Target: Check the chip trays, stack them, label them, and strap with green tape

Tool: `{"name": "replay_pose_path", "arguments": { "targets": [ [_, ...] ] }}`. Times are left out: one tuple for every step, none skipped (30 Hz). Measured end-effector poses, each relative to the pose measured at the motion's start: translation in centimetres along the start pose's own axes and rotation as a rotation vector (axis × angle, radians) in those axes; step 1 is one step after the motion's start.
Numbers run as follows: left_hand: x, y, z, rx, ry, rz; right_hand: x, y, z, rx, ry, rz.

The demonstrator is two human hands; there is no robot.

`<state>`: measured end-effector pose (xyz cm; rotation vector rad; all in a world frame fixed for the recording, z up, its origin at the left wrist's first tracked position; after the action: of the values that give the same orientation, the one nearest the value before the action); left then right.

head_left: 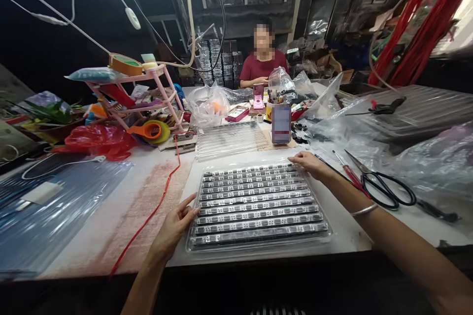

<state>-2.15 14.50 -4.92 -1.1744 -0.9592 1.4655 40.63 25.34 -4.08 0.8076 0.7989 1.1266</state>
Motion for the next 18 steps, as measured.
{"name": "replay_pose_path", "arguments": {
  "targets": [
    [0.1, 0.1, 0.0, 0.006, 0.003, -0.004, -0.1, 0.0, 0.1, 0.026, 0.012, -0.006],
    [0.1, 0.1, 0.1, 0.015, 0.004, -0.011, -0.3, 0.1, 0.3, 0.05, 0.019, -0.005],
    [0.2, 0.1, 0.1, 0.026, 0.005, -0.021, -0.6, 0.2, 0.6, 0.07, 0.021, 0.0],
    [0.3, 0.1, 0.2, 0.037, 0.005, -0.03, -1.0, 0.2, 1.0, 0.086, 0.017, 0.008],
    [0.3, 0.1, 0.2, 0.046, 0.007, -0.039, -1.5, 0.3, 1.4, 0.098, 0.01, 0.017],
    [0.3, 0.0, 0.2, 0.051, 0.009, -0.047, -2.1, 0.3, 1.8, 0.107, 0.001, 0.027],
    [0.3, 0.0, 0.1, 0.049, 0.01, -0.053, -2.8, 0.2, 2.1, 0.111, -0.004, 0.036],
    [0.2, -0.1, 0.0, 0.042, 0.009, -0.055, -3.7, 0.2, 2.3, 0.119, 0.0, 0.045],
    [0.1, -0.1, -0.1, 0.033, 0.005, -0.056, -4.6, 0.1, 2.3, 0.132, 0.015, 0.052],
    [0.1, -0.1, -0.1, 0.023, -0.004, -0.056, -5.6, 0.0, 2.2, 0.155, 0.04, 0.056],
    [0.0, -0.1, -0.2, 0.015, -0.014, -0.055, -6.6, 0.0, 1.9, 0.198, 0.079, 0.059],
    [-0.1, 0.0, -0.2, 0.01, -0.026, -0.053, -7.6, 0.0, 1.6, 0.239, 0.115, 0.061],
    [-0.2, 0.0, -0.3, 0.007, -0.036, -0.051, -8.5, 0.1, 1.2, 0.274, 0.147, 0.066],
    [-0.3, 0.0, -0.3, 0.006, -0.042, -0.052, -9.4, 0.3, 0.9, 0.306, 0.172, 0.07],
    [-0.3, 0.0, -0.3, 0.008, -0.044, -0.053, -10.1, 0.6, 0.7, 0.334, 0.188, 0.073],
    [-0.4, 0.0, -0.2, 0.013, -0.042, -0.056, -10.7, 0.9, 0.6, 0.367, 0.195, 0.073],
    [-0.4, -0.1, -0.1, 0.022, -0.038, -0.059, -11.0, 1.2, 0.5, 0.41, 0.192, 0.067],
    [-0.4, -0.1, 0.1, 0.033, -0.035, -0.063, -11.3, 1.5, 0.5, 0.464, 0.18, 0.06]
  ]
}}
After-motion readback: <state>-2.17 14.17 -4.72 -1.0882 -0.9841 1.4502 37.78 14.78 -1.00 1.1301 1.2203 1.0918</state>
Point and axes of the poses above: each hand's wrist, its own x-axis towards the middle knuckle, its own z-axis out of the back of the hand, y = z × x, the point moved 10 cm from there along x, towards the middle knuckle
